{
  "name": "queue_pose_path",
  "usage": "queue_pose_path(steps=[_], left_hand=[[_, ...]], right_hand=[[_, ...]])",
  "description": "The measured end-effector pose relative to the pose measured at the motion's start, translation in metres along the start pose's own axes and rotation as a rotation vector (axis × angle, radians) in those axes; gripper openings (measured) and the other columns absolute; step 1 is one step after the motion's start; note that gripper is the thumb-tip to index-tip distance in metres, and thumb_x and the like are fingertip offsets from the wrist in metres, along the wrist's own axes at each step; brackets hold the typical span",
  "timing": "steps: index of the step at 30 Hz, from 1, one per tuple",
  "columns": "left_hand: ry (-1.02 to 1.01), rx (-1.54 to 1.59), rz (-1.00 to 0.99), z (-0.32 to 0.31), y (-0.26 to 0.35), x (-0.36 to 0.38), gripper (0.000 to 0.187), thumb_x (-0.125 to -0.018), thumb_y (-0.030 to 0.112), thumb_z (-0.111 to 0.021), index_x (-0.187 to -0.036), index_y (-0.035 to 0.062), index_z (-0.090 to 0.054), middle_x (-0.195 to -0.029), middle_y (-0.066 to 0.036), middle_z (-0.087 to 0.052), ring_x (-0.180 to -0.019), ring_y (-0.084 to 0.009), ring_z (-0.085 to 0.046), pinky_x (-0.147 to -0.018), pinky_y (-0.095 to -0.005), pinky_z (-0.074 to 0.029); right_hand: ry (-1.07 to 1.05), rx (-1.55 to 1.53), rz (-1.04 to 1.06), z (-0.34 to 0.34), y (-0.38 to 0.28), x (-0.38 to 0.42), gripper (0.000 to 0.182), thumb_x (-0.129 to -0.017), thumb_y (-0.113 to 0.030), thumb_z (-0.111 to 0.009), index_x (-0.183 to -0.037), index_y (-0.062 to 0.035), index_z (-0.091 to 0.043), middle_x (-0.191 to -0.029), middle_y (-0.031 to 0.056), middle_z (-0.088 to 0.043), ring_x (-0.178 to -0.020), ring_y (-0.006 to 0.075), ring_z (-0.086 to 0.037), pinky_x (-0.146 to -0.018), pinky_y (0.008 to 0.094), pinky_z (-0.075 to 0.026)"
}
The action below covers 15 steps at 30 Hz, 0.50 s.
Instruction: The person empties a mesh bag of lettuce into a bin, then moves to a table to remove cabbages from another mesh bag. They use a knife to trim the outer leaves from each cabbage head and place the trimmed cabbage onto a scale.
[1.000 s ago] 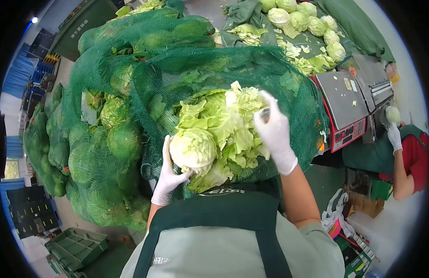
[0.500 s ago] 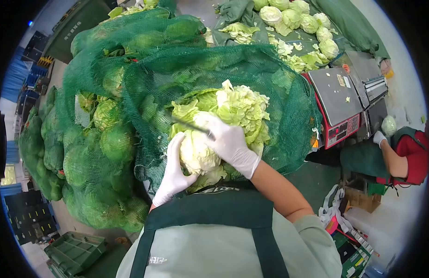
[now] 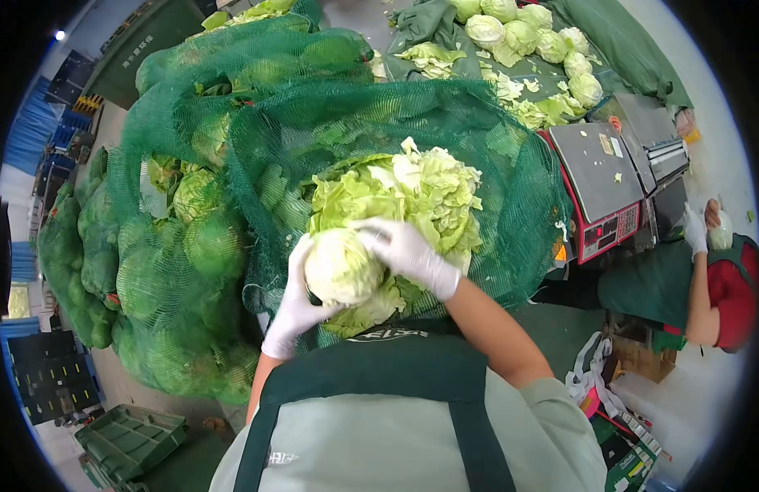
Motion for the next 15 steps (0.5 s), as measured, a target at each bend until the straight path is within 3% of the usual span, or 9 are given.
queue_pose_path(steps=[1, 2, 3, 5, 8, 12, 15], left_hand=[[0.017, 0.24, 0.124, -0.001, -0.017, 0.002, 0.118, -0.06, 0.015, -0.093, -0.155, 0.008, -0.023, -0.156, -0.022, -0.029, -0.147, -0.0346, -0.03, -0.121, -0.044, -0.029], [0.016, 0.389, 0.193, 0.005, -0.011, -0.002, 0.12, -0.06, 0.015, -0.092, -0.156, 0.0079, -0.02, -0.154, -0.019, -0.033, -0.146, -0.0316, -0.033, -0.12, -0.0426, -0.029], [0.02, 0.535, 0.256, 0.013, -0.004, -0.008, 0.122, -0.06, 0.014, -0.092, -0.156, 0.0077, -0.018, -0.153, -0.016, -0.037, -0.144, -0.0285, -0.036, -0.12, -0.0412, -0.029], [0.036, 0.608, 0.26, 0.015, -0.014, -0.011, 0.122, -0.06, 0.014, -0.092, -0.157, 0.0085, -0.017, -0.153, -0.016, -0.037, -0.143, -0.0284, -0.037, -0.119, -0.0413, -0.031], [0.031, 0.655, 0.243, 0.014, -0.028, -0.014, 0.121, -0.062, 0.013, -0.091, -0.157, 0.0087, -0.017, -0.152, -0.016, -0.037, -0.142, -0.0282, -0.039, -0.118, -0.0419, -0.033], [0.09, 0.743, 0.305, 0.01, -0.019, -0.022, 0.12, -0.063, 0.016, -0.093, -0.156, 0.006, -0.016, -0.15, -0.019, -0.039, -0.139, -0.0305, -0.042, -0.116, -0.0416, -0.036], [0.167, 0.616, 0.391, 0.0, -0.008, -0.032, 0.122, -0.063, 0.022, -0.095, -0.155, 0.0022, -0.018, -0.148, -0.02, -0.038, -0.139, -0.0307, -0.041, -0.116, -0.0426, -0.036]], right_hand=[[-0.113, -0.06, -0.348, 0.003, 0.018, -0.007, 0.045, -0.096, -0.038, -0.064, -0.128, -0.0063, -0.063, -0.1, 0.0057, -0.075, -0.052, 0.011, -0.059, -0.048, 0.0252, -0.049], [-0.006, -0.314, -0.206, 0.0, 0.052, -0.019, 0.046, -0.098, -0.041, -0.061, -0.126, -0.0047, -0.064, -0.096, 0.005, -0.076, -0.044, 0.0089, -0.054, -0.043, 0.0235, -0.046], [-0.124, -0.375, -0.233, 0.005, 0.046, -0.022, 0.044, -0.096, -0.038, -0.063, -0.123, -0.0027, -0.064, -0.081, 0.0042, -0.072, -0.043, 0.0103, -0.053, -0.044, 0.0256, -0.047], [-0.135, 0.0, -0.244, 0.013, 0.006, -0.013, 0.04, -0.094, -0.034, -0.065, -0.121, -0.004, -0.065, -0.073, 0.0049, -0.068, -0.046, 0.0138, -0.054, -0.048, 0.0293, -0.048], [0.066, -0.001, -0.006, 0.007, -0.011, 0.004, 0.037, -0.094, -0.026, -0.065, -0.126, -0.007, -0.063, -0.067, 0.0004, -0.059, -0.044, 0.0102, -0.051, -0.046, 0.0263, -0.042], [0.038, 0.112, 0.05, -0.005, -0.024, 0.023, 0.047, -0.09, -0.024, -0.066, -0.134, -0.0108, -0.055, -0.067, 0.0104, -0.06, -0.064, 0.0279, -0.063, -0.065, 0.0376, -0.051], [0.02, 0.095, 0.055, -0.009, -0.036, 0.037, 0.05, -0.091, -0.019, -0.066, -0.138, -0.0102, -0.053, -0.066, 0.0061, -0.056, -0.064, 0.018, -0.058, -0.063, 0.0345, -0.048]])
Point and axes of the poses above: each hand's wrist, its own x-axis away from the middle knuckle, its own z-axis out of the back of the hand, y = z × x, the point moved 2 cm from there along -x, towards the middle knuckle
